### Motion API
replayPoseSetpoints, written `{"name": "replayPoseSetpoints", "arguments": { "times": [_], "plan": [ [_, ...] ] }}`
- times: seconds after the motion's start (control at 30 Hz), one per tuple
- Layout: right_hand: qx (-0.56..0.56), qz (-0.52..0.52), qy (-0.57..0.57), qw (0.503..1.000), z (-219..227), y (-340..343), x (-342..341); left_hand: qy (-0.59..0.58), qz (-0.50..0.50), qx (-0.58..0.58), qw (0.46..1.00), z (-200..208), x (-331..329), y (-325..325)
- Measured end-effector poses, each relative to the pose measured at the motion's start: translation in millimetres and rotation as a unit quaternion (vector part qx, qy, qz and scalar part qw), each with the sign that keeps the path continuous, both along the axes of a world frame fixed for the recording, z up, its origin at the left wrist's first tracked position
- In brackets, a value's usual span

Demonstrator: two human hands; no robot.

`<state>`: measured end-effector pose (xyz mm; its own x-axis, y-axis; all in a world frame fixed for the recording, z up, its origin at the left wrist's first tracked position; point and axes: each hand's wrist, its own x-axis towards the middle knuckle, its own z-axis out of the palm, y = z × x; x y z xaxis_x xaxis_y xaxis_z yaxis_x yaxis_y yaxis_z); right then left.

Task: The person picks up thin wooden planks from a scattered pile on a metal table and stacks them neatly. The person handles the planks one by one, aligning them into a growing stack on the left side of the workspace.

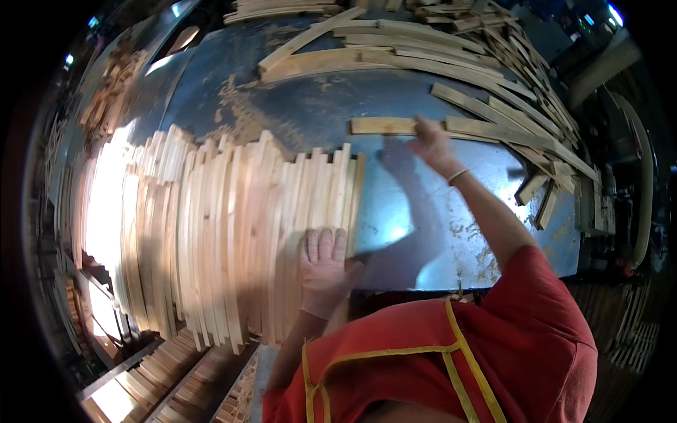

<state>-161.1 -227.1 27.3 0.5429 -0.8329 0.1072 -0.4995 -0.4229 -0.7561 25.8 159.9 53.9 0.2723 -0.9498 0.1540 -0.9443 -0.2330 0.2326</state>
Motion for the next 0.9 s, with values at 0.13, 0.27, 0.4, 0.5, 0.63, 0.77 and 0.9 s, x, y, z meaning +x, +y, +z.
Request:
{"name": "replayPoseSetpoints", "arguments": {
  "times": [0.13,0.27,0.4,0.5,0.63,0.77,0.9],
  "plan": [
    [-0.220,-0.014,0.412,0.884,37,-116,-156,0.005,0.040,0.016,0.999,-22,-25,-14],
    [-0.088,0.059,0.486,0.868,32,-166,-161,0.016,0.048,0.011,0.999,-20,-23,-15],
    [-0.089,0.139,0.366,0.916,24,-152,-94,0.005,0.042,0.007,0.999,-22,-24,-11],
    [-0.214,0.178,0.417,0.865,7,-105,-75,-0.005,0.061,-0.002,0.998,-24,-30,-7],
    [0.046,0.180,0.204,0.961,14,-82,-92,-0.005,0.078,0.018,0.997,-13,-36,-11],
    [0.361,0.060,-0.023,0.930,17,14,-96,-0.010,0.073,0.029,0.997,-13,-35,-7],
    [0.470,-0.013,-0.179,0.864,5,130,-54,0.099,0.119,0.073,0.985,3,-42,-14]
  ]
}}
